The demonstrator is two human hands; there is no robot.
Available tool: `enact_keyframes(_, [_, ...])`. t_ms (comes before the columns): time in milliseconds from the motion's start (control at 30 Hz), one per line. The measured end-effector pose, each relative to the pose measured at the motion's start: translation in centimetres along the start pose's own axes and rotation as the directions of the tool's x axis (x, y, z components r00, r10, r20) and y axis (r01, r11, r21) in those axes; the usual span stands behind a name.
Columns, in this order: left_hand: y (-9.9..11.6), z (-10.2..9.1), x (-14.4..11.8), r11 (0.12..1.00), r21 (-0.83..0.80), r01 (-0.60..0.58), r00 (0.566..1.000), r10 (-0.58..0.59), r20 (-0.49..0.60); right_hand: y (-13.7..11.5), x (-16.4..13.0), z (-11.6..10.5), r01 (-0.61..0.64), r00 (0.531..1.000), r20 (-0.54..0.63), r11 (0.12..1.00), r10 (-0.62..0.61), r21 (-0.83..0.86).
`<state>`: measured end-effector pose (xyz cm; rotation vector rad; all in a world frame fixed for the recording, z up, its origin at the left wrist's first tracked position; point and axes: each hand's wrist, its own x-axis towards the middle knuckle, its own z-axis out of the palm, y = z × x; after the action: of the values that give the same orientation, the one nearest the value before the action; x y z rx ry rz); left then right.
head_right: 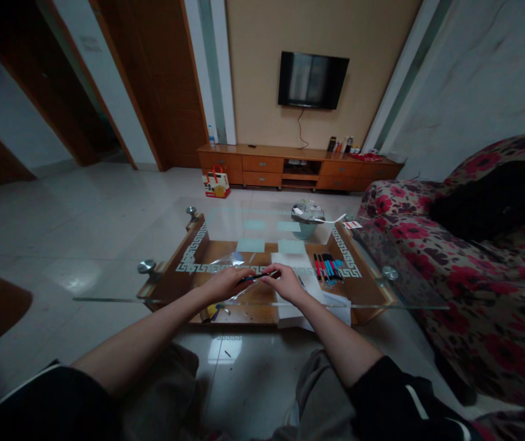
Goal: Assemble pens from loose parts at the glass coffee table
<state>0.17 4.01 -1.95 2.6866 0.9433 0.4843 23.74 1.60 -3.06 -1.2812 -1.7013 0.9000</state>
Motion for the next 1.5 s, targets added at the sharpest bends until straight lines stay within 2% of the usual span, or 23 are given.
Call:
enact_keyframes(200, [-0.1, 0.0, -0.1, 1.000, 0.000, 0.015, 1.000, -0.015, -0.008, -0.3, 0.0, 0.0, -0.004, 1.000, -0.016, 1.000, 0.004, 0.022])
enact_keyframes(600, [0.5, 0.0, 0.2, 0.997, -0.068, -0.041, 0.997, 0.037, -0.062, -0.6, -0.1, 0.0, -0.023, 0.999, -0.039, 0.999, 0.024, 0.033])
enact_keyframes(800, [0.4, 0.1, 0.2, 1.000, -0.014, -0.006, 0.999, 0.005, -0.051, -0.5, -0.1, 0.0, -0.018, 0.999, -0.031, 0.999, 0.019, 0.027])
enact_keyframes(1100, [0.4, -0.4, 0.2, 0.997, -0.070, -0.040, 0.995, 0.034, -0.092, 0.3, -0.1, -0.3, -0.026, 0.997, -0.069, 0.998, 0.029, 0.056])
enact_keyframes(1233, [0.3, -0.3, 0.1, 0.994, -0.091, -0.053, 0.994, 0.044, -0.103, 0.3, -0.1, -0.1, -0.035, 0.998, -0.040, 0.995, 0.038, 0.092])
enact_keyframes(1367, [0.1, 0.2, 0.0, 0.998, -0.058, -0.033, 0.996, 0.028, -0.087, 0.3, -0.1, 0.1, -0.033, 0.999, -0.015, 0.992, 0.035, 0.119])
enact_keyframes(1500, [-0.1, 0.4, -0.1, 0.999, -0.024, -0.021, 0.997, 0.019, -0.080, 0.5, 0.1, 0.0, -0.036, 0.998, -0.054, 0.991, 0.043, 0.131])
